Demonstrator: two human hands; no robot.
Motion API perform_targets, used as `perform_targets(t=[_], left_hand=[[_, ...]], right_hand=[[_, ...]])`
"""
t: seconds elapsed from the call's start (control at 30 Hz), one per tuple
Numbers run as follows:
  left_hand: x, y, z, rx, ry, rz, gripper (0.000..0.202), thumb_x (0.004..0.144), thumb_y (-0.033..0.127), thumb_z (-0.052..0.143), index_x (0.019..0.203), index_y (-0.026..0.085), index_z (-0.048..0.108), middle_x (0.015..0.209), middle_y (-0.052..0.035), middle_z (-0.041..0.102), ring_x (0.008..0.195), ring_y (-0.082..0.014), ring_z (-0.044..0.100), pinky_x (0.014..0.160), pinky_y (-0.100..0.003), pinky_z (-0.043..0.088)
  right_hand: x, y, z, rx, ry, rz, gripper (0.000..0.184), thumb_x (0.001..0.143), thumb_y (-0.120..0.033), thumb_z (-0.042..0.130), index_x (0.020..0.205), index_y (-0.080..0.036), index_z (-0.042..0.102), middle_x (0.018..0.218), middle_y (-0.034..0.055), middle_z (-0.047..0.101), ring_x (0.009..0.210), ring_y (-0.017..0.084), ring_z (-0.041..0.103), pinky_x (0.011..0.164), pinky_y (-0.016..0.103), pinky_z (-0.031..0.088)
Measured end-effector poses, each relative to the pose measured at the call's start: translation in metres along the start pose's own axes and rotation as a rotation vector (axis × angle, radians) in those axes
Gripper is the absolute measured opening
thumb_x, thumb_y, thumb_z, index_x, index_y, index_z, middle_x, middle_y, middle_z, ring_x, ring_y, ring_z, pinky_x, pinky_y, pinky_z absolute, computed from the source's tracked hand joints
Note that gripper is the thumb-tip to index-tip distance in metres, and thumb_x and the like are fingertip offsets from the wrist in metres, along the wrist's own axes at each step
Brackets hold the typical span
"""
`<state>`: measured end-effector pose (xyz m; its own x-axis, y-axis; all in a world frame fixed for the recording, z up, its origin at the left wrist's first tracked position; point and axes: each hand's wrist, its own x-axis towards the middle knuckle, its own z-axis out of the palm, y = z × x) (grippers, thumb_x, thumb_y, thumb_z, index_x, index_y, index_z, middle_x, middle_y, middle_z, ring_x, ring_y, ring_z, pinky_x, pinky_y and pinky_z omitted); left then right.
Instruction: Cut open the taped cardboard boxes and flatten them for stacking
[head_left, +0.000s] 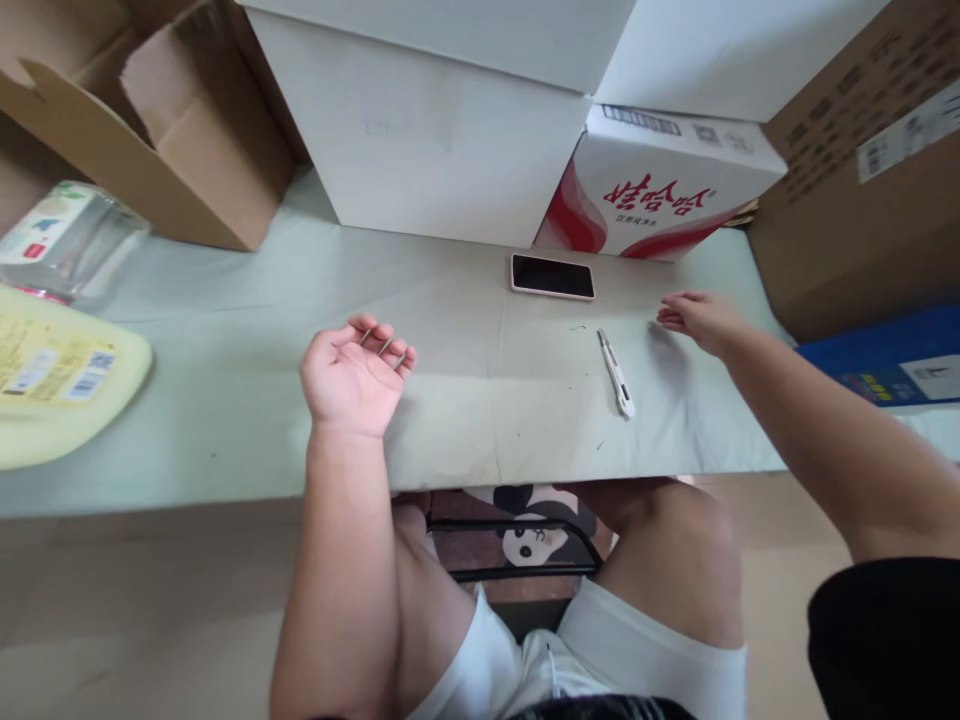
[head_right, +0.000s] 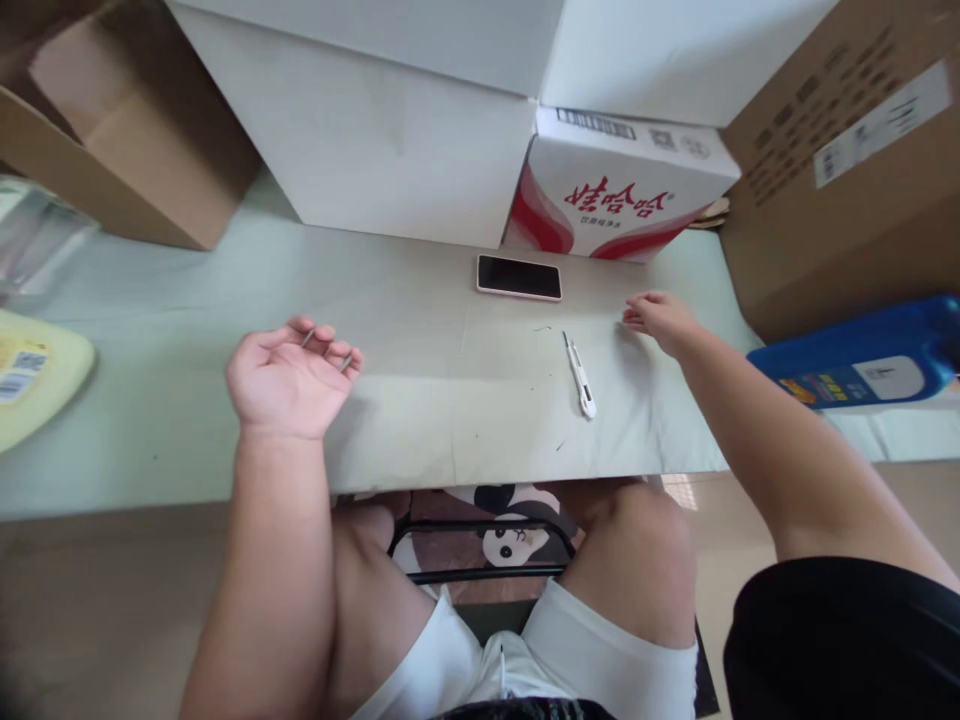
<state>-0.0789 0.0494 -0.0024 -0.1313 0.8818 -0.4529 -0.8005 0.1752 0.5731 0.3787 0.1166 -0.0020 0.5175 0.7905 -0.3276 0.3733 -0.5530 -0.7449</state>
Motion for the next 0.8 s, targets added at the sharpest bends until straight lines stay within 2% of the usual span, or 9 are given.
perform_targets(t=[0.13,0.23,0.4,0.57,0.63,0.7,0.73,0.77,0.8], left_hand=[[-0.009,0.006,-0.006,-0.066,-0.003,0.037,0.008,0.070,0.028,0.054,0.073,0.020,0.058,0.066,0.0005,0.059,0.054,-0.0118,0.057,0.059,-0.028,0.054],[-0.016,0.013,-0.008,-0.113,0.007,0.038,0.008,0.072,0.028,0.053,0.072,0.020,0.056,0.064,0.0011,0.058,0.053,-0.0114,0.055,0.059,-0.028,0.054],[-0.021,0.027,-0.013,-0.160,0.014,0.054,0.008,0.072,0.027,0.052,0.073,0.020,0.056,0.065,0.0021,0.056,0.052,-0.0106,0.055,0.059,-0.027,0.053],[-0.020,0.034,-0.020,-0.215,0.001,0.059,0.009,0.075,0.025,0.050,0.072,0.019,0.056,0.063,0.0031,0.054,0.051,-0.0103,0.054,0.060,-0.028,0.053],[-0.020,0.035,-0.021,-0.236,0.003,0.075,0.009,0.075,0.025,0.050,0.070,0.019,0.055,0.063,0.0029,0.053,0.050,-0.0101,0.053,0.060,-0.027,0.051],[-0.019,0.037,-0.023,-0.253,0.006,0.094,0.009,0.076,0.025,0.050,0.069,0.020,0.055,0.062,0.0025,0.052,0.050,-0.0101,0.051,0.060,-0.027,0.050],[-0.020,0.037,-0.024,-0.258,0.011,0.099,0.010,0.076,0.025,0.050,0.069,0.020,0.055,0.062,0.0024,0.052,0.051,-0.0101,0.051,0.060,-0.027,0.049],[-0.020,0.038,-0.025,-0.260,0.017,0.102,0.011,0.076,0.025,0.050,0.069,0.020,0.055,0.062,0.0022,0.052,0.051,-0.0100,0.051,0.061,-0.028,0.049],[-0.020,0.039,-0.026,-0.255,0.024,0.103,0.012,0.077,0.025,0.049,0.069,0.019,0.056,0.062,0.0020,0.052,0.051,-0.0100,0.050,0.062,-0.028,0.049]], right_hand=[[-0.028,-0.036,0.033,-0.067,-0.070,-0.164,0.009,0.083,-0.012,0.069,0.081,-0.018,0.064,0.070,0.0012,0.063,0.063,0.011,0.059,0.065,0.025,0.053],[-0.055,-0.072,0.078,-0.257,-0.156,-0.459,0.017,0.074,-0.012,0.070,0.089,-0.018,0.070,0.075,0.0011,0.065,0.061,0.011,0.054,0.060,0.026,0.049],[-0.108,-0.143,0.180,-0.473,-0.401,-0.940,0.035,0.067,-0.005,0.056,0.097,-0.018,0.071,0.095,0.0053,0.072,0.073,0.015,0.063,0.076,0.031,0.053],[-0.165,-0.215,0.287,-0.470,-0.599,-1.291,0.044,0.073,-0.005,0.051,0.113,-0.020,0.066,0.124,0.0080,0.068,0.095,0.016,0.069,0.091,0.031,0.056],[-0.188,-0.247,0.328,-0.441,-0.662,-1.418,0.044,0.077,-0.009,0.051,0.116,-0.024,0.062,0.137,0.0045,0.062,0.117,0.018,0.065,0.098,0.029,0.056],[-0.205,-0.278,0.365,-0.396,-0.644,-1.506,0.042,0.080,-0.011,0.051,0.119,-0.025,0.059,0.157,0.0001,0.044,0.144,0.020,0.046,0.109,0.030,0.052],[-0.212,-0.292,0.382,-0.401,-0.602,-1.483,0.043,0.079,-0.009,0.053,0.120,-0.024,0.056,0.162,-0.0018,0.034,0.151,0.020,0.036,0.115,0.031,0.049],[-0.217,-0.303,0.396,-0.424,-0.559,-1.409,0.044,0.080,-0.007,0.054,0.121,-0.022,0.054,0.163,-0.0019,0.031,0.153,0.019,0.032,0.121,0.033,0.045],[-0.220,-0.311,0.408,-0.436,-0.546,-1.342,0.042,0.081,-0.006,0.055,0.121,-0.020,0.052,0.161,0.0015,0.033,0.152,0.020,0.034,0.125,0.037,0.040]])
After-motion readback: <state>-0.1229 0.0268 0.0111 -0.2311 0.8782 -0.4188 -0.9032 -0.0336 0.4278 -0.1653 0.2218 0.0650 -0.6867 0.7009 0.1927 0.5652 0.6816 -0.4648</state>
